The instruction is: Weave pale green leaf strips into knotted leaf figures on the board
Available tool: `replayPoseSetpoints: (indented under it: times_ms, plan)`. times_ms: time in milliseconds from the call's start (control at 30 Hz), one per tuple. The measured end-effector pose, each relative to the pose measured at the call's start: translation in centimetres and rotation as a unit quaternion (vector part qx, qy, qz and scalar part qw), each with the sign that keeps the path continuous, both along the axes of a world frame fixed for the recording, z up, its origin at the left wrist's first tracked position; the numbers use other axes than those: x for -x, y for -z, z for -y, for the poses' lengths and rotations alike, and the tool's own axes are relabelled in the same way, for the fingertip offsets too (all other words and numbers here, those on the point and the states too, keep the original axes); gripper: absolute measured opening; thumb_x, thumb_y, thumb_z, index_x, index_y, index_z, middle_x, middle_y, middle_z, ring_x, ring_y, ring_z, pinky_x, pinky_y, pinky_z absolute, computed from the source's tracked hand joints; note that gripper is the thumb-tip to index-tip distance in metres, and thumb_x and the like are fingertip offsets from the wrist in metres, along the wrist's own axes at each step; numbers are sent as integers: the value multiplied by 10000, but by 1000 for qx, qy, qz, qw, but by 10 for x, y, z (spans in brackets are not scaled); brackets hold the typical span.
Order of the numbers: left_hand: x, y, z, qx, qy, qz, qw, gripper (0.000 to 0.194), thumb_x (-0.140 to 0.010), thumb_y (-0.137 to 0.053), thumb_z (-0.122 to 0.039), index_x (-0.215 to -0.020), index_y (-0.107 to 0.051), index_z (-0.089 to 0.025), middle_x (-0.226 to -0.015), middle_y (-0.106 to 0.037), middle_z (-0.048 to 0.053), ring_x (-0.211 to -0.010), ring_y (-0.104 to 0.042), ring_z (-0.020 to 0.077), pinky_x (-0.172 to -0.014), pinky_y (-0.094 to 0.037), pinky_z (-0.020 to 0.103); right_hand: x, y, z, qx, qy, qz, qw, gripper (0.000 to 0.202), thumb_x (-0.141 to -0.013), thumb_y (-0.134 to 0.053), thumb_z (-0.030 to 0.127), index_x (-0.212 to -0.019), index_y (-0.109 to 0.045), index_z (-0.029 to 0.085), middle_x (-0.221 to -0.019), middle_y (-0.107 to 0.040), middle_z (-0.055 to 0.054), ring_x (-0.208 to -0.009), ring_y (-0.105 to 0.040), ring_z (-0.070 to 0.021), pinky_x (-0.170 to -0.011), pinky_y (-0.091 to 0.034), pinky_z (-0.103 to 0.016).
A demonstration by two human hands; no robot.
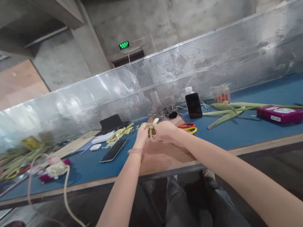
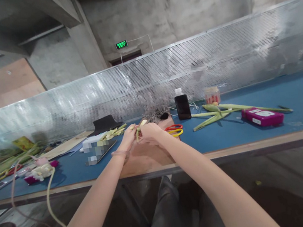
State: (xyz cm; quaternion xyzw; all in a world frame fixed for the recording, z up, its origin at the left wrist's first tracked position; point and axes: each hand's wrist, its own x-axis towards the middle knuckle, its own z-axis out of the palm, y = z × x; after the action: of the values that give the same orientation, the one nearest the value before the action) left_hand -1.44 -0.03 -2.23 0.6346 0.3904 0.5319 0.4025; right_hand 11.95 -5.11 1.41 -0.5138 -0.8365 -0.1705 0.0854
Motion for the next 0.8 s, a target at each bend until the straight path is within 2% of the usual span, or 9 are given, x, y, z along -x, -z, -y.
replayPoseSetpoints:
  times_ms: [233, 367, 500, 600, 700, 800]
  plan:
    - [-2, 2, 0, 16, -41, -17, 999, 253, -847, -451, -307, -998, -517, -114, -879, -569, 48, -693, -562, 119, -595, -489, 278, 10, 3, 6, -5, 1, 9, 1000, 301, -838, -490, 293, -1078, -497, 112, -1060, -531, -90, -900, -545, -176, -757, -464, -364]
    - [-3, 2, 0, 0, -76, -35, 997, 254, -848, -449, -309, -996, -517, -114, -872, -569, 46, -686, -561, 116, -590, -488, 275, 12, 2, 11, -7, 0, 15, 1000, 303, -838, -490, 284, -1088, -490, 114, -1065, -529, -90, -900, -547, -176, -760, -463, -365]
    - [0, 1, 1, -45, -111, -69, 990, 251, -852, -438, -326, -940, -528, -109, -790, -564, 25, -608, -539, 94, -544, -467, 247, 15, 1, 14, -13, -1, 27, 1000, 297, -842, -483, 289, -1090, -489, 127, -1068, -528, -80, -901, -545, -174, -757, -465, -368]
    - [0, -2, 2, -93, -122, -105, 983, 231, -849, -441, -318, -807, -539, -113, -644, -526, -18, -500, -476, 71, -501, -418, 223, 12, 2, 14, -16, -2, 39, 999, 293, -840, -487, 291, -1075, -499, 116, -1055, -533, -84, -893, -547, -171, -752, -467, -359]
    - [-4, -8, 5, -145, -120, -136, 973, 202, -823, -452, -247, -656, -518, -155, -505, -440, -47, -455, -428, 90, -499, -355, 219, 0, 4, 13, -13, 0, 50, 999, 285, -844, -477, 305, -1062, -505, 124, -1030, -544, -71, -866, -554, -160, -736, -472, -351]
    - [-16, -14, 11, -189, -112, -152, 964, 217, -807, -435, -225, -601, -493, -187, -522, -449, -32, -522, -447, 122, -552, -335, 228, -20, 5, 14, -7, 3, 61, 998, 260, -871, -419, 250, -1081, -478, 108, -944, -585, -79, -799, -582, -158, -702, -469, -332]
